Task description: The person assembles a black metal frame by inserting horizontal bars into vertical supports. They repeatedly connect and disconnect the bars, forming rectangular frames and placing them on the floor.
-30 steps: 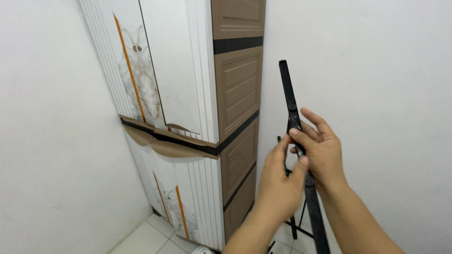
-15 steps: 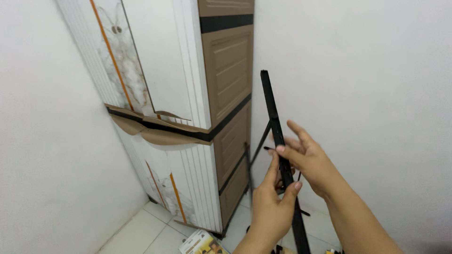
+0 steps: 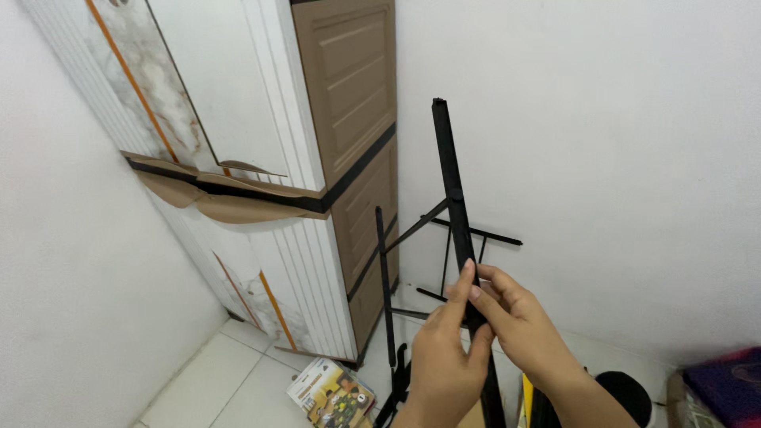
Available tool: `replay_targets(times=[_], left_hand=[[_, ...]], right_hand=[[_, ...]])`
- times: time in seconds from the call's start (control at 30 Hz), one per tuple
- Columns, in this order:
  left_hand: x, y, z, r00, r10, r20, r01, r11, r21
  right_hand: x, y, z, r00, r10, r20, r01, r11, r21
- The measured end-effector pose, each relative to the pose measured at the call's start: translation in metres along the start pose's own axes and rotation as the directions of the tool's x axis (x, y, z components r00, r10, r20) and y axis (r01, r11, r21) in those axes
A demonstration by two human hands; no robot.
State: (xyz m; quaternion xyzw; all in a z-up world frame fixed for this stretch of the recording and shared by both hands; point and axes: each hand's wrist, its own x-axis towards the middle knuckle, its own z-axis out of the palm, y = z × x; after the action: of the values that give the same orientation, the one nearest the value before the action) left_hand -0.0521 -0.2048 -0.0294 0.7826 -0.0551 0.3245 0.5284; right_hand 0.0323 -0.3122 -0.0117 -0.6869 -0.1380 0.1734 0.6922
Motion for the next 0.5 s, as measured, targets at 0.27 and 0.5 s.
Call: replay_targets(times=[0.27, 0.5], left_hand=[[-0.009, -0.023, 0.046, 0.998, 0.063, 0.018, -0.065, 0.985, 0.158], [-0.009, -0.041, 0.059, 0.996, 0.060, 0.064, -0.076, 0.958, 0.276]], right_hand=[[0.002, 0.015, -0.035, 0.994, -0.019, -0.109, -0.008, 0.970, -0.242], [0.023, 0.030, -0.037, 0.976, 0.080, -0.200, -0.148, 0.923, -0.354]])
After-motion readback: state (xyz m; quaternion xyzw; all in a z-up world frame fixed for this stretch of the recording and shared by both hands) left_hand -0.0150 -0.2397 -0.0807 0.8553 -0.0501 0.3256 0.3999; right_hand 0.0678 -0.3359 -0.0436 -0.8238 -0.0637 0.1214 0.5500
